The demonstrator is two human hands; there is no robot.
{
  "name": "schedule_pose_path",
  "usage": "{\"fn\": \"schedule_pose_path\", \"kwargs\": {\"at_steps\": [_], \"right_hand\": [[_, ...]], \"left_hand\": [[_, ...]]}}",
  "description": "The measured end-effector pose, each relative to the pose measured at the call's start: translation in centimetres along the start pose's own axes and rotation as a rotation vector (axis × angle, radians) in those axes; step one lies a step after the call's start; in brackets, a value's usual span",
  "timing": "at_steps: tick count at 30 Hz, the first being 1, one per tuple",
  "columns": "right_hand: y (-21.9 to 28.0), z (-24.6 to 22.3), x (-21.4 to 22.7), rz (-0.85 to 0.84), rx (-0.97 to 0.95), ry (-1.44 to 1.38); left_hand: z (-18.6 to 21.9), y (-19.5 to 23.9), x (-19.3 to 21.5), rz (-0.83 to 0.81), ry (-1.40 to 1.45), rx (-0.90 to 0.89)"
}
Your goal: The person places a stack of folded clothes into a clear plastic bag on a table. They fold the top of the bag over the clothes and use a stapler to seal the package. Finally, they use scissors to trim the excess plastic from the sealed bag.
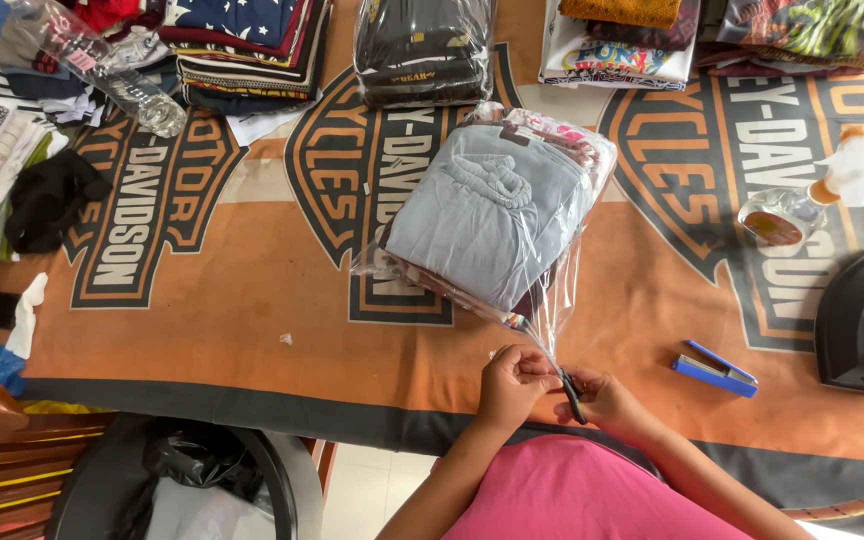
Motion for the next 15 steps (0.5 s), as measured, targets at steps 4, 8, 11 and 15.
{"fn": "schedule_pose_path", "kwargs": {"at_steps": [4,8,11,15], "right_hand": [[2.2,1.5,0.0,-0.194,-0.124,0.103],[4.1,-1.5,1.6,-0.252,-0.142,0.307],[5.7,-3.7,3.2,-0.274,-0.217,0.665],[7.0,-5.6,3.2,-0.405,-0.226,0.82]], "left_hand": [[-1.9,0.6,-0.7,-0.035,0.014,0.071],[-0.1,0.1,-1.5,-0.029,0.03,0.061],[2.1,0.0,-1.2,0.064,-0.149,-0.06],[2.0,0.3,0.3,0.166,-0.143,-0.079]]}}
Point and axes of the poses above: each hand's wrist, its own y-axis away from the middle knuckle, its own x-axis out of the back of the hand, z = x × y, the point moved 10 cm from there along -y, towards the middle knuckle, and after that the axes turned 15 degrees about y, right-handed, at the moved point
